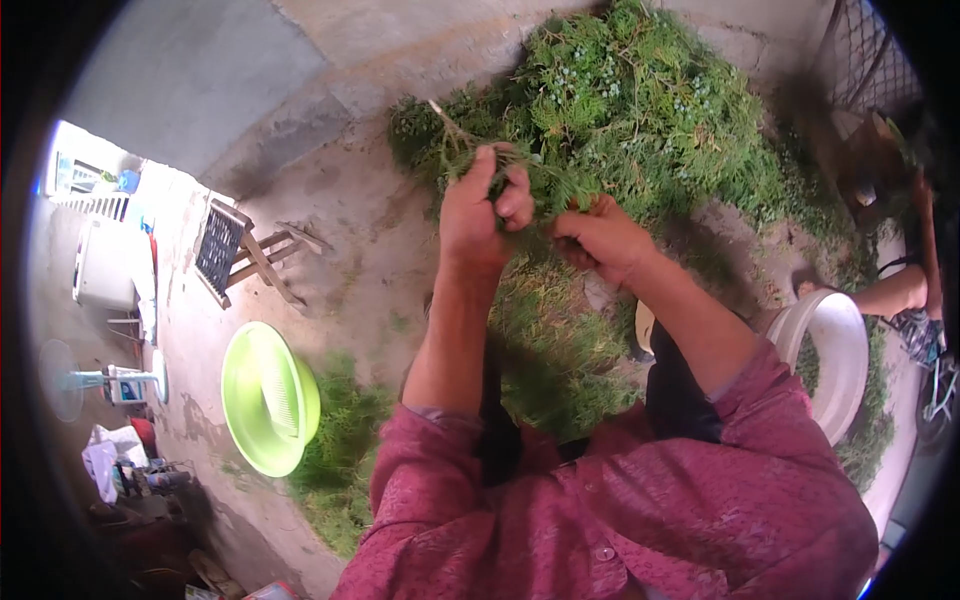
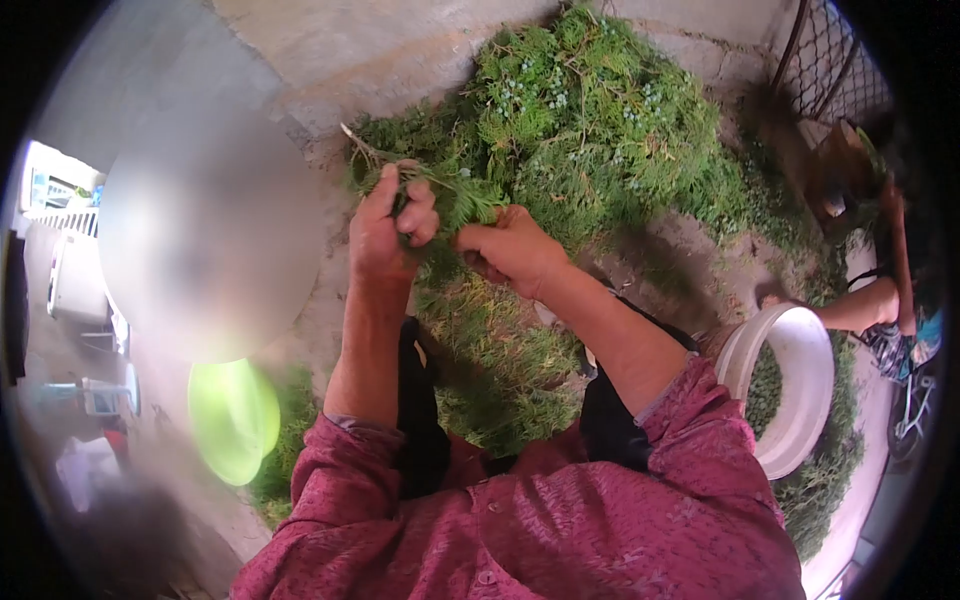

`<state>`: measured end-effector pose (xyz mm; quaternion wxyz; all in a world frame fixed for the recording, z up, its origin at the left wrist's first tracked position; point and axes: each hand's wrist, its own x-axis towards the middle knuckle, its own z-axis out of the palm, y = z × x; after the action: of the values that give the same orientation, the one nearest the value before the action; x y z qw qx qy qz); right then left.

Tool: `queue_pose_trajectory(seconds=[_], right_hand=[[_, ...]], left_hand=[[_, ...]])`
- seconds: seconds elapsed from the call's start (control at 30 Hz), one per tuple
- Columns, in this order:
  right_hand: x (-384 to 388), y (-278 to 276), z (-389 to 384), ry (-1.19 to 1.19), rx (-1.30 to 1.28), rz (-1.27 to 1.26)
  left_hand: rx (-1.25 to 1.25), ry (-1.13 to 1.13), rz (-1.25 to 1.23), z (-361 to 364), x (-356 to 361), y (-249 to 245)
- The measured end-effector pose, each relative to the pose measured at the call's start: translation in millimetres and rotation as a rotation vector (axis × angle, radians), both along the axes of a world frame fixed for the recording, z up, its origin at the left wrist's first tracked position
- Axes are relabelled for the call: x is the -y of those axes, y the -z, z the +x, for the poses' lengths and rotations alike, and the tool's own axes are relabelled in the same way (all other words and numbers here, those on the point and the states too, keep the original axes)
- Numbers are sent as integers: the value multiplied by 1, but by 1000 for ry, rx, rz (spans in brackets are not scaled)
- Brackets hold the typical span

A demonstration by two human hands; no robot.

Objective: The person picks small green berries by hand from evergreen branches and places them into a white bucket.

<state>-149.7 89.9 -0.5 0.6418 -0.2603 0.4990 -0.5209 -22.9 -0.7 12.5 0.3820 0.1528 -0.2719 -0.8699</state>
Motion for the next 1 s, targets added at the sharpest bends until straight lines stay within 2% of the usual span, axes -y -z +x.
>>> queue_pose_trajectory(seconds=[0.03,0.1,0.13,0.2,0.23,0.3,0.4,0.47,0.53,0.6,0.67,0.73,0.8,0.83,0.9,0.93,0.97,1.0], right_hand=[[-1,-2,4,-12,-17,0],[1,-3,13,190,-274,55],[3,4,12,177,-290,54],[9,30,1,298,81,88],[10,35,-6,284,60,89],[7,36,-23,147,413,-17],[-20,-6,-44,308,272,-100],[-63,-21,-69,475,199,-231],[-116,-27,-92,885,-238,-160],[-176,-30,-120,1065,-579,-12],[-261,-5,-174,1054,-908,85],[-332,22,-206,1025,-1389,561],[-391,56,-211,380,-2156,479],[-403,61,-213,386,-2162,482],[-414,70,-220,299,-2034,664],[-407,78,-235,175,-2055,697],[-393,83,-256,50,-2070,733],[-345,52,-233,-44,-2085,658]], left_hand=[[120,-25,-55,0,-4,-3],[86,-14,-66,-2,-11,-5],[71,11,-78,-1,-14,-7],[89,-4,-81,8,-14,-13],[107,-49,-88,13,-10,-15],[102,-114,-81,24,-1,-16],[4,-73,-113,40,8,-20],[85,20,-254,50,8,-27],[81,102,-290,61,11,-29],[79,193,-336,69,11,-34],[217,148,-398,74,4,-40],[228,168,-417,77,2,-39],[201,230,-486,77,-2,-38],[194,232,-488,74,-7,-40],[298,256,-462,70,-16,-44],[301,261,-462,69,-17,-43],[295,343,-510,66,-16,-40],[286,424,-558,63,-14,-38]])
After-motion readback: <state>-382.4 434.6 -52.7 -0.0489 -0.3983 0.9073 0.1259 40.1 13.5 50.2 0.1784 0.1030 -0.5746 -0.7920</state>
